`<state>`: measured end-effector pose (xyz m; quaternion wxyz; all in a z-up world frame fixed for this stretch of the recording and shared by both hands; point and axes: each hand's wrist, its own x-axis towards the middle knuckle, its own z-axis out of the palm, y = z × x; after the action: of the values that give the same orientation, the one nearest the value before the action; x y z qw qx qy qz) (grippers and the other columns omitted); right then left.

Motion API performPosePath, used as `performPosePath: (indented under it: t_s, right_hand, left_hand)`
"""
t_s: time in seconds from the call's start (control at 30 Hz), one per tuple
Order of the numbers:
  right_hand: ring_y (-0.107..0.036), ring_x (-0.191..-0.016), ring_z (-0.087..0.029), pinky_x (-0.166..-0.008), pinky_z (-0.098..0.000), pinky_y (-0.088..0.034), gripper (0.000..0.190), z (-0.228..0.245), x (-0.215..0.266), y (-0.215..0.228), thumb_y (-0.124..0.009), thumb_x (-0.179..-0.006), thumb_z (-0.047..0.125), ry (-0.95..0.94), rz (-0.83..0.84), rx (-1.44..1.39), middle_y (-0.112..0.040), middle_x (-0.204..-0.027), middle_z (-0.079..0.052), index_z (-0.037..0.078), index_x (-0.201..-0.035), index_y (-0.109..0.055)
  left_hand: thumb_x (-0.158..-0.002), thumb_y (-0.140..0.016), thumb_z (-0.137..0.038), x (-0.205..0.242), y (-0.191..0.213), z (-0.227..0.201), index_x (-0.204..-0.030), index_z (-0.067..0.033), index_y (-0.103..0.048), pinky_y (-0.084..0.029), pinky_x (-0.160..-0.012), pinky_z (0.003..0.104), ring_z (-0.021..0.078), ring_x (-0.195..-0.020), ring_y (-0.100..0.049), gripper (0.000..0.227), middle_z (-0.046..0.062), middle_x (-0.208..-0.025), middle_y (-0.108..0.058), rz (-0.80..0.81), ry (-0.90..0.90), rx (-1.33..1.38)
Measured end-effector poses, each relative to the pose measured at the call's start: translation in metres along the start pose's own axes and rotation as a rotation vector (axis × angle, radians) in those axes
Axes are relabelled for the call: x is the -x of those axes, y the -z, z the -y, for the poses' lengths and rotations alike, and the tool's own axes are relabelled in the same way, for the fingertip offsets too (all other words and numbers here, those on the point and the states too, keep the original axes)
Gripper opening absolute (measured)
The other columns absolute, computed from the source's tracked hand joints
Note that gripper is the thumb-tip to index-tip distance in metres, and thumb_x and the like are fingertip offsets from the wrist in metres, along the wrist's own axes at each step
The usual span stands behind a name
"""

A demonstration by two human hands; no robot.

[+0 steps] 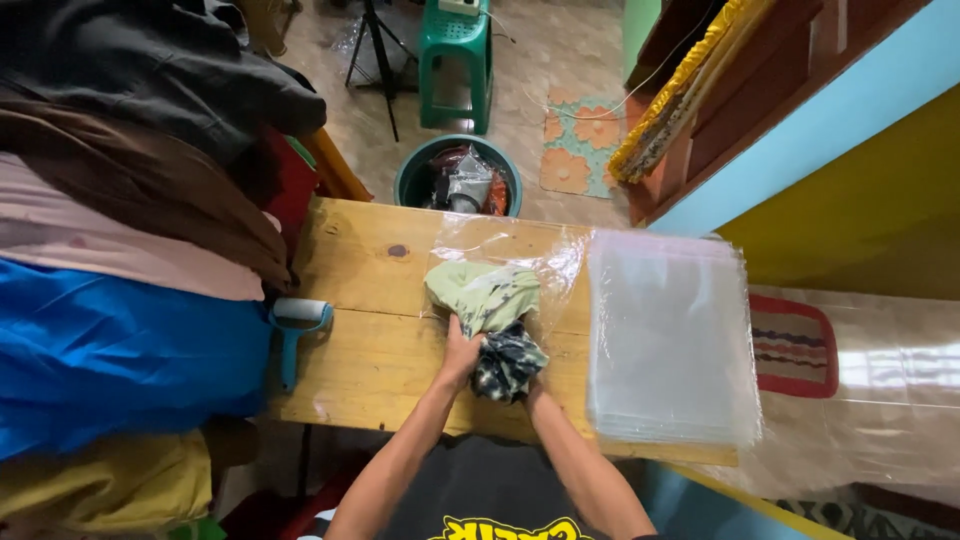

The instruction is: The person folds a shirt, places it into a clear plastic bag, seals the bag, and then uses a lint roller on another shirt.

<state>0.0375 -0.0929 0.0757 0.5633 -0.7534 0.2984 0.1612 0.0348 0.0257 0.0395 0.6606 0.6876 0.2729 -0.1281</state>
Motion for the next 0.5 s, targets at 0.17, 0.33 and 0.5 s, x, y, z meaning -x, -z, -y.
performPosePath:
  t_s: [0.17,0.33,0.5]
  right_hand:
    - [-0.046,-0.136,-0.052,-0.112,-0.0586,-0.038,0.057,-0.026,-0.011,-0.002,-0.057,-0.091,0.022,-0.029,-0.009,0.021,-0.057,-0.136,-0.038,-0.011,-0.137,-0.058]
    - [-0.047,-0.136,-0.048,-0.113,-0.0566,-0.039,0.058,-0.046,-0.021,-0.001,-0.06,-0.09,0.025,-0.054,-0.031,0.019,-0.058,-0.137,-0.035,-0.009,-0.138,-0.058]
    - [-0.048,-0.137,-0.045,-0.113,-0.0548,-0.039,0.06,-0.053,-0.015,0.01,-0.062,-0.089,0.028,-0.078,-0.038,0.025,-0.059,-0.138,-0.032,-0.006,-0.138,-0.059]
  left_hand:
    - [-0.085,-0.072,-0.015,-0.007,-0.007,0.017,-0.165,-0.0102,-0.02,-0.034,-0.122,0.051,0.0416,-0.149,-0.033,0.095,0.029,-0.162,-0.03,0.008,0.001,-0.055]
    - [-0.084,-0.069,-0.013,0.01,-0.01,-0.005,-0.164,-0.01,-0.021,-0.036,-0.121,0.051,0.0437,-0.147,-0.036,0.094,0.031,-0.161,-0.032,0.027,0.018,0.028]
    - [-0.083,-0.067,-0.009,0.002,-0.009,-0.003,-0.165,-0.0136,-0.023,-0.036,-0.12,0.048,0.0402,-0.149,-0.036,0.093,0.027,-0.162,-0.032,0.059,-0.045,0.282]
